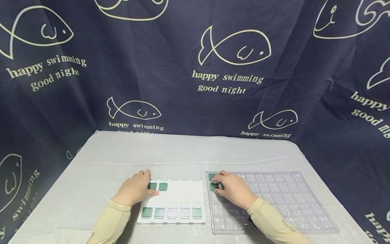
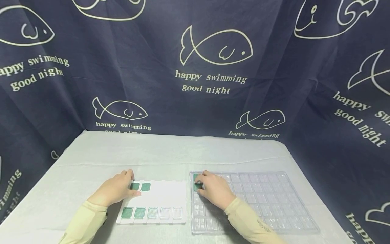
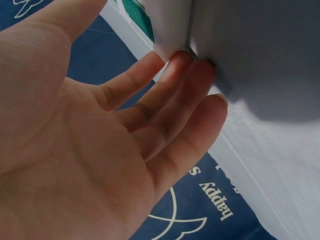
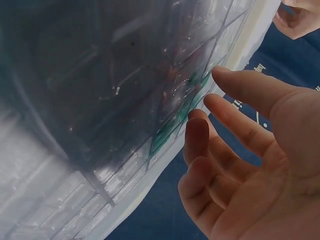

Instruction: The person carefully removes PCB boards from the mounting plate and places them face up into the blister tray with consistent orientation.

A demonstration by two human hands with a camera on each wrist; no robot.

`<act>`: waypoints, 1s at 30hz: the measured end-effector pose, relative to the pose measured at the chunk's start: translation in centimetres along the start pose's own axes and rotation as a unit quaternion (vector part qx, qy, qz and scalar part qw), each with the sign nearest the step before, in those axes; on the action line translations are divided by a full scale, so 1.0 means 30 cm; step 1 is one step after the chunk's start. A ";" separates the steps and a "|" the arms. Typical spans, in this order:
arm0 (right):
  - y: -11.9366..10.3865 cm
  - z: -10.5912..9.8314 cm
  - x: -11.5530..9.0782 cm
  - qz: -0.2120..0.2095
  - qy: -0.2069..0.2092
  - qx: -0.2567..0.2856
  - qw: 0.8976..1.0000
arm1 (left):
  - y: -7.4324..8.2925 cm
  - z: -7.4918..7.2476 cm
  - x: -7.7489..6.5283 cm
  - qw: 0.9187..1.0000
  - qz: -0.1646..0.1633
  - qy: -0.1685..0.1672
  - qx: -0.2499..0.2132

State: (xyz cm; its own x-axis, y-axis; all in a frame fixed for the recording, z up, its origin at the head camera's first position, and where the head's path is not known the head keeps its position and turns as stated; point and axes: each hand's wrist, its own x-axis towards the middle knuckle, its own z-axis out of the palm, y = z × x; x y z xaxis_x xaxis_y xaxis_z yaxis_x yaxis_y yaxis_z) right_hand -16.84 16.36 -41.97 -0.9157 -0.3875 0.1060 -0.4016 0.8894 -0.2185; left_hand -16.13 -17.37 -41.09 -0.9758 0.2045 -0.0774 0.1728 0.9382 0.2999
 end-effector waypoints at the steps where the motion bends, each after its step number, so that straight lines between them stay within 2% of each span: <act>1: 0.000 -0.001 0.000 0.001 0.001 0.000 1.000 | 0.000 0.000 0.000 1.000 0.000 -0.001 -0.001; 30: 0.001 -0.002 0.006 0.010 -0.008 -0.013 1.000 | 0.002 -0.001 0.000 1.000 -0.004 -0.002 -0.006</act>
State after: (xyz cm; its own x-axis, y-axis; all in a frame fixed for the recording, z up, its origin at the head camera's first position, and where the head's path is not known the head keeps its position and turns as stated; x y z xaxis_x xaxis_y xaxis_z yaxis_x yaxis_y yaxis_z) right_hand -17.02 16.34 -41.90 -0.9233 -0.3741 0.0863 -0.3839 0.9026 -0.1948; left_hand -16.13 -17.32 -41.05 -0.9765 0.1983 -0.0846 0.1633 0.9365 0.3104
